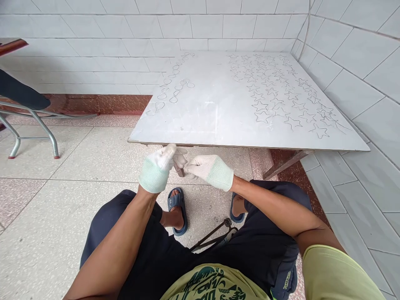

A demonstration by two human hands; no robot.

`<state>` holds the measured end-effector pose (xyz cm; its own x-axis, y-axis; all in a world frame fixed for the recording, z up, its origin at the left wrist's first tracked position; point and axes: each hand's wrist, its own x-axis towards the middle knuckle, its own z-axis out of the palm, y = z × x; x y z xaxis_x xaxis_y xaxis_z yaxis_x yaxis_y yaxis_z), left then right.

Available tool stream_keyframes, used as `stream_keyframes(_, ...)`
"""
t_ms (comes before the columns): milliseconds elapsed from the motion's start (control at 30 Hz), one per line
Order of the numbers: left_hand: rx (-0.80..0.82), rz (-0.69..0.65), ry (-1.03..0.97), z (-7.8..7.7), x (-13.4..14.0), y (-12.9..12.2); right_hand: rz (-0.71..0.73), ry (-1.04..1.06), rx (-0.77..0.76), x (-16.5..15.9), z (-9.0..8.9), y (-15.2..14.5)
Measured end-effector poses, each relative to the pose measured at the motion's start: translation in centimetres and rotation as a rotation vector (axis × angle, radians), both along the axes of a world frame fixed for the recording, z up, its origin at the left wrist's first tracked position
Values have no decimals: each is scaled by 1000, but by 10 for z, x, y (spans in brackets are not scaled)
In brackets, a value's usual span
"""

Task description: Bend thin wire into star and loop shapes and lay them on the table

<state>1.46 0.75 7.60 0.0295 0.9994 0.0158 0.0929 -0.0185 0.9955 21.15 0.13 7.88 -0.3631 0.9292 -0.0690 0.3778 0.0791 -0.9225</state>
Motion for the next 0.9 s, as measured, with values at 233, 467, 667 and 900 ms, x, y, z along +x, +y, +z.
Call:
stream_keyframes(233, 10, 52, 37, 6, -5, 1, -73, 19, -10, 2, 5, 5)
stream_keyframes(467, 53, 73, 115, 16, -3, 3, -149, 164, -25, 1, 7, 11)
stream_keyframes(667, 41, 53, 157, 28, -7, 6, -275, 92, -155, 15, 32, 29)
stream_keyframes(900, -8, -30, 152, 23, 1, 10, -358, -143, -70, 94, 66, 112)
